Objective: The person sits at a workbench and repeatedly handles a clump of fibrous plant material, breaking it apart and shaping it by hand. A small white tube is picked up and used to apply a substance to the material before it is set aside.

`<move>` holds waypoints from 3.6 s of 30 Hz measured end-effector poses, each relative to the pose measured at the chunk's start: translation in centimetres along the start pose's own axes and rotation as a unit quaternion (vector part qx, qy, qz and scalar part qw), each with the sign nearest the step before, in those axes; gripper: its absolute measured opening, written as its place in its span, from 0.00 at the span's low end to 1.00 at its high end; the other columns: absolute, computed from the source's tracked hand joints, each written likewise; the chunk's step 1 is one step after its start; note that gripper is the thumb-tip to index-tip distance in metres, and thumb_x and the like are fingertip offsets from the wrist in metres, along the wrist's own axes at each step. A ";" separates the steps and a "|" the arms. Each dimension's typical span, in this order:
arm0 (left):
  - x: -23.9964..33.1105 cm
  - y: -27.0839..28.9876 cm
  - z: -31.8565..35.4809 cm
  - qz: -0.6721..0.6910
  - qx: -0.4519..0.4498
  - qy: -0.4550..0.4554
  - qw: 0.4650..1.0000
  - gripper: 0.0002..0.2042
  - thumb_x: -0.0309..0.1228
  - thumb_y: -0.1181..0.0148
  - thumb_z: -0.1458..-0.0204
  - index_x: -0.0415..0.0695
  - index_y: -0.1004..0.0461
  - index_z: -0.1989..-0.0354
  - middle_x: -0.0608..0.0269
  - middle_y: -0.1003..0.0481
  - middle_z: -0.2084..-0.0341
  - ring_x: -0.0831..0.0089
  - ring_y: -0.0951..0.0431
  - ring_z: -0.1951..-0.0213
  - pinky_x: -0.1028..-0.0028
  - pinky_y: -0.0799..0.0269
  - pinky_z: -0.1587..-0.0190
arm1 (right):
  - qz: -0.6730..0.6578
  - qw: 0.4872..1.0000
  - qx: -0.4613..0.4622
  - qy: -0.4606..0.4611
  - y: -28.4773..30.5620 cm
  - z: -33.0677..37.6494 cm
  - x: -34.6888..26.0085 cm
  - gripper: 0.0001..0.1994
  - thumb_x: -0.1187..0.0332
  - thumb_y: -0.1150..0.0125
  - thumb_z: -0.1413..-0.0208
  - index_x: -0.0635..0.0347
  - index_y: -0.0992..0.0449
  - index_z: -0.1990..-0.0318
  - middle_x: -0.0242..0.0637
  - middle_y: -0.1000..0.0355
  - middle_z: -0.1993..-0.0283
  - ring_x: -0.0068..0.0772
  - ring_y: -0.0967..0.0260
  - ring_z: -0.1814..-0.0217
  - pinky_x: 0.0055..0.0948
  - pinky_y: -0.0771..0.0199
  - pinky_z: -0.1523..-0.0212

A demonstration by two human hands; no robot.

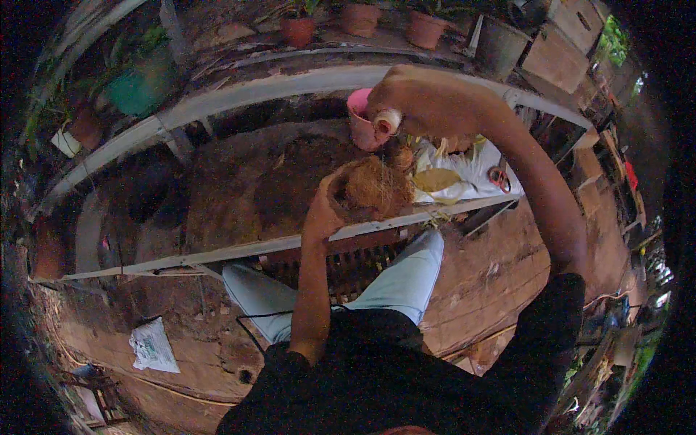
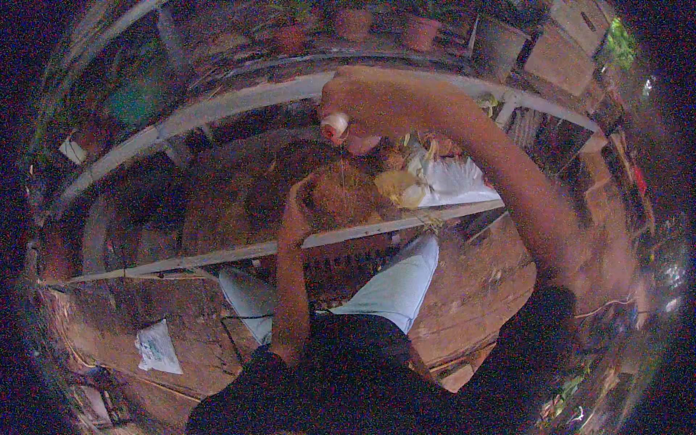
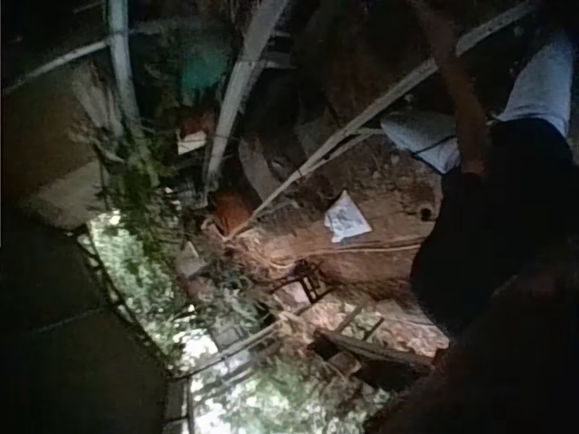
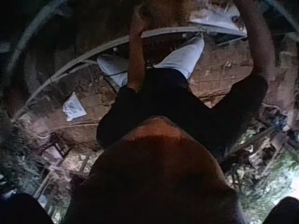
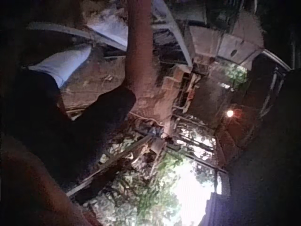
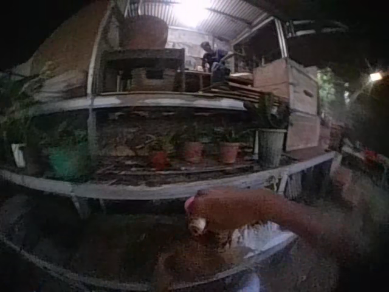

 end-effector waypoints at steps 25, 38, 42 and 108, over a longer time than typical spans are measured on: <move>-3.8 4.8 -1.0 0.388 0.034 0.101 0.916 0.39 0.58 0.53 0.51 0.36 0.42 0.39 0.38 0.35 0.46 0.46 0.30 0.48 0.55 0.30 0.47 | -0.576 0.550 0.507 -0.330 -15.3 8.6 5.4 0.08 0.61 0.39 0.45 0.53 0.29 0.67 0.24 0.37 0.78 0.18 0.42 0.80 0.22 0.43 0.79; -11.9 5.2 0.8 0.102 0.126 0.278 0.947 0.29 0.33 0.43 0.47 0.42 0.46 0.38 0.54 0.33 0.46 0.65 0.29 0.48 0.64 0.32 0.45 | -0.281 0.900 0.270 -0.194 -10.6 5.4 -3.8 0.15 0.64 0.37 0.46 0.63 0.32 0.77 0.32 0.39 0.82 0.20 0.45 0.80 0.27 0.46 0.79; -15.5 3.5 -0.2 0.000 0.066 0.157 0.985 0.28 0.33 0.43 0.47 0.43 0.45 0.38 0.56 0.32 0.47 0.66 0.28 0.50 0.66 0.30 0.48 | -0.347 0.876 0.309 -0.132 -10.2 1.1 -5.6 0.19 0.61 0.38 0.45 0.64 0.36 0.79 0.36 0.43 0.83 0.24 0.49 0.81 0.31 0.47 0.79; -4.8 -2.6 -1.1 0.199 0.168 0.011 0.965 0.48 0.22 0.24 0.71 0.43 0.47 0.37 0.58 0.36 0.44 0.66 0.31 0.45 0.65 0.31 0.44 | -0.277 0.581 0.698 -0.314 -15.9 2.0 -4.2 0.10 0.71 0.47 0.41 0.66 0.33 0.73 0.37 0.35 0.67 0.28 0.39 0.63 0.26 0.38 0.61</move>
Point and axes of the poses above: each hand's wrist, its own z-axis away from the middle knuckle, its own y-axis out of the back of the hand, x = y × z, the point moved 3 cm from there along -z, towards the middle knuckle
